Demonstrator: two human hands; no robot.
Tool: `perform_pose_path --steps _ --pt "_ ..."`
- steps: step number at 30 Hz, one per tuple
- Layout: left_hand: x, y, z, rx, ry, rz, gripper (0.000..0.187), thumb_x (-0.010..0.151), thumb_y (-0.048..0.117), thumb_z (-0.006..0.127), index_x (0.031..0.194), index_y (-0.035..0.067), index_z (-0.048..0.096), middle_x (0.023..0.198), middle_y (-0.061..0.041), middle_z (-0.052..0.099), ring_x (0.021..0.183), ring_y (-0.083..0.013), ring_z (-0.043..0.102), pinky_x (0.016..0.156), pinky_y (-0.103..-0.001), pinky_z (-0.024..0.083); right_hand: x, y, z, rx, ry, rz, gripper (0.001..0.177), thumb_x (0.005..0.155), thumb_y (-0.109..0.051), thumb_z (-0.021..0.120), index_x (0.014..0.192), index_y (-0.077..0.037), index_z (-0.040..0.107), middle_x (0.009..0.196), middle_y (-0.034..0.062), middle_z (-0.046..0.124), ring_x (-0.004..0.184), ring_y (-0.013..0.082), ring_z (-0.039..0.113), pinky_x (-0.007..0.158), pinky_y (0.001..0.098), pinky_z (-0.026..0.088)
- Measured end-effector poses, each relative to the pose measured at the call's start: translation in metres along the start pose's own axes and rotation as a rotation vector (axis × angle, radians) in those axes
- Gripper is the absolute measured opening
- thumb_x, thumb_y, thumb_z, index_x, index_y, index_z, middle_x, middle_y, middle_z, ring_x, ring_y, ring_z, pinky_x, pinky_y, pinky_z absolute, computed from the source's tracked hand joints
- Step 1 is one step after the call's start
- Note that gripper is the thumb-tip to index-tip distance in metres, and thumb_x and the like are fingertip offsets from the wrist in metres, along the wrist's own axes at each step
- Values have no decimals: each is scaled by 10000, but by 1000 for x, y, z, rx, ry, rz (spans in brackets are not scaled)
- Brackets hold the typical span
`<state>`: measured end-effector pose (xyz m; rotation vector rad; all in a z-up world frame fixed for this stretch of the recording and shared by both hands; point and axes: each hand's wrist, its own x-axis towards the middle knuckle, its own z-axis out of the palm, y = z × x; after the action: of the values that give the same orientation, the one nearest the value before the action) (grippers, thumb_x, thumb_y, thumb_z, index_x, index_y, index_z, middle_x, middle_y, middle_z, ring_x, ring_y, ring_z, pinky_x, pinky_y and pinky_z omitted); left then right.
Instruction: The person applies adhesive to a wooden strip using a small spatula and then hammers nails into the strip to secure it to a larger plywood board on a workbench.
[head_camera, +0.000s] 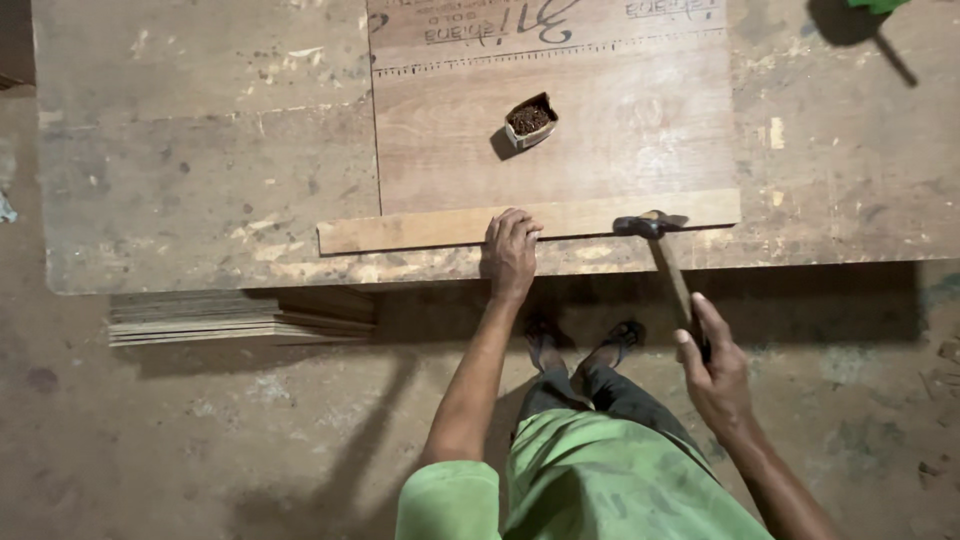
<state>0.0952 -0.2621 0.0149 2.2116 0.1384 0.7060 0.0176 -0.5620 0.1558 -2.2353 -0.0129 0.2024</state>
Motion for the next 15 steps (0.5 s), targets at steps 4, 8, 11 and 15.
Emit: perform_pose_path --steps 4,8,11,15 --pt "-5 0 0 8 0 -14 161 828 42 720 978 96 692 1143 -71 649 1222 -297 581 1096 -459 434 2 -5 15 -56 10 -231 564 1001 -117 657 1540 -140 493 1069 145 673 878 199 662 703 350 540" --pt "-4 3 2 31 18 -12 152 830 48 721 969 103 698 1142 -69 659 1214 -289 589 1096 -455 443 19 -10 35 -199 -74 -285 623 940 -119 688 1525 -186 484 982 138 687 751 268 683 632 419 541" --pt "-4 1 -1 0 55 7 131 864 47 715 987 83 687 1151 -72 659 1212 -291 588 1080 -437 458 36 -13 56 -367 -55 -423 596 926 -134 712 1482 -218 516 965 146 676 781 348 676 640 489 534" --pt "-5 0 4 42 71 -15 157 844 59 722 995 60 680 1145 -58 668 1199 -287 604 1056 -421 474 47 -10 69 -549 -143 -347 606 911 -173 709 1481 -266 525 948 155 668 726 359 676 579 481 551"
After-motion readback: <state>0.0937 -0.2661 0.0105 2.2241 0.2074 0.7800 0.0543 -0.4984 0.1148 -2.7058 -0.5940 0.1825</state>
